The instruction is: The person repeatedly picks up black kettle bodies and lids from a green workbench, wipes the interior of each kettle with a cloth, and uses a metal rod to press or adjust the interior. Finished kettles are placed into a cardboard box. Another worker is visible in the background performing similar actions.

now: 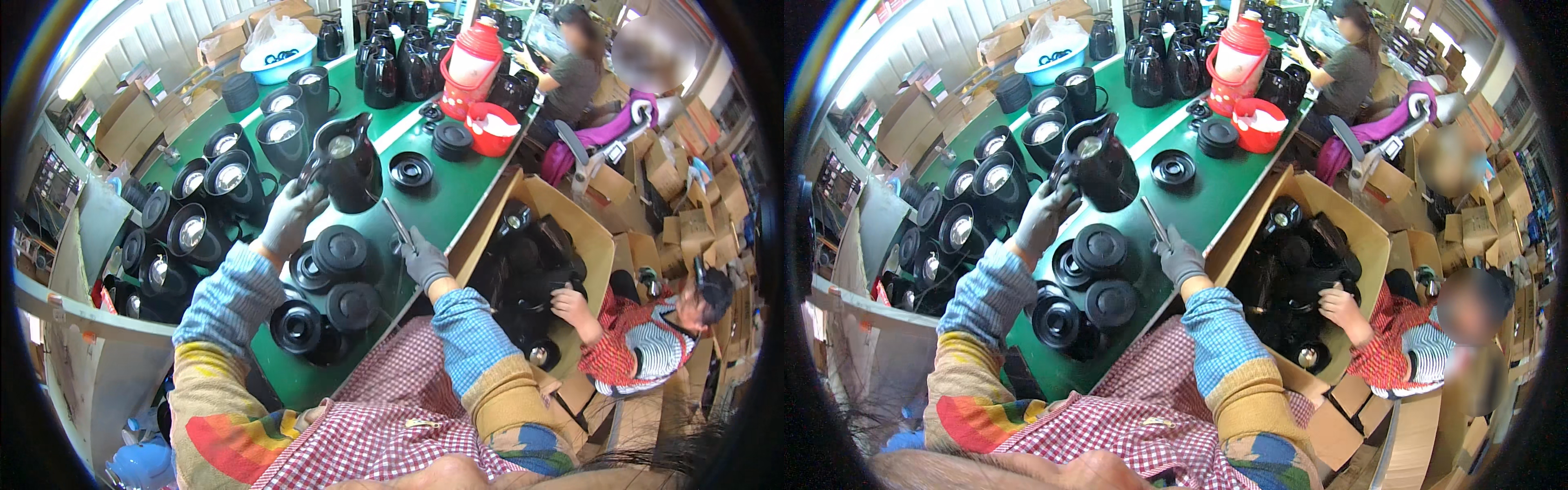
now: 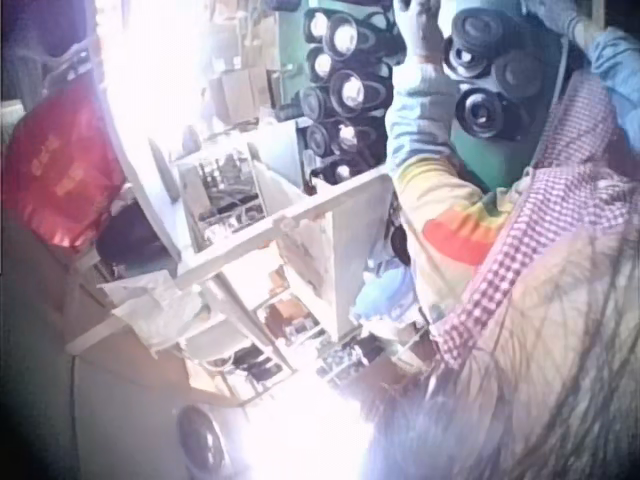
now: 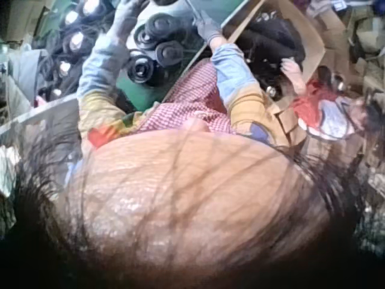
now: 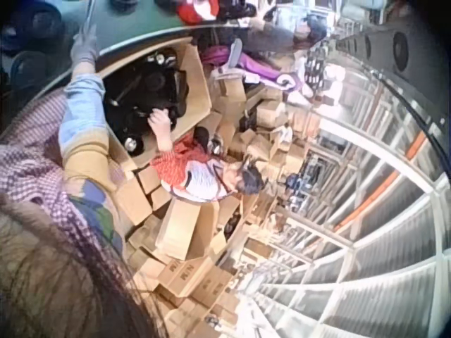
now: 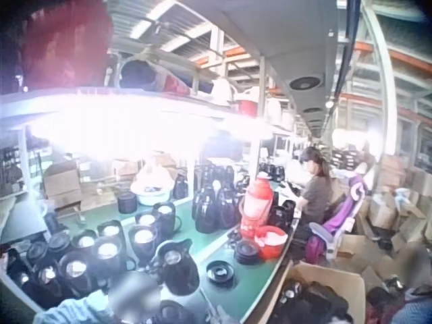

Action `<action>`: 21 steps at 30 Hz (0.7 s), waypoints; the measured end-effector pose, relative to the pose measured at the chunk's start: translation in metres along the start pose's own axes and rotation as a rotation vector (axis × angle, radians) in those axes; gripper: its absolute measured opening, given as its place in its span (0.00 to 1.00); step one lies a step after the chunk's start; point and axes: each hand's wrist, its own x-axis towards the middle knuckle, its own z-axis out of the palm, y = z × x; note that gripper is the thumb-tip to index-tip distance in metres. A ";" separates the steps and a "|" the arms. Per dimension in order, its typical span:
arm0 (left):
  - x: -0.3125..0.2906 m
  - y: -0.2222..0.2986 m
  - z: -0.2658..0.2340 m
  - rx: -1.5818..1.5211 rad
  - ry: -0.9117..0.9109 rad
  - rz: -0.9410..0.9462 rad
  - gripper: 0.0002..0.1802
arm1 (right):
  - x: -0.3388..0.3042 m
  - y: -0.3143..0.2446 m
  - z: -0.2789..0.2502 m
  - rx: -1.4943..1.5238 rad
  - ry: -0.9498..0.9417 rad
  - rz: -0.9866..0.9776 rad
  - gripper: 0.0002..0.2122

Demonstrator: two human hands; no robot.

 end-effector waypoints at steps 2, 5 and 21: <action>0.055 -0.010 0.000 0.004 0.029 0.068 0.15 | 0.008 -0.006 -0.001 -0.062 -0.127 0.016 0.31; 0.153 -0.046 -0.037 0.247 0.141 0.345 0.16 | 0.014 -0.020 -0.034 -0.179 -0.034 -0.107 0.33; 0.387 -0.127 0.005 0.436 0.602 -0.001 0.28 | 0.062 0.108 0.025 -0.285 0.392 -0.221 0.28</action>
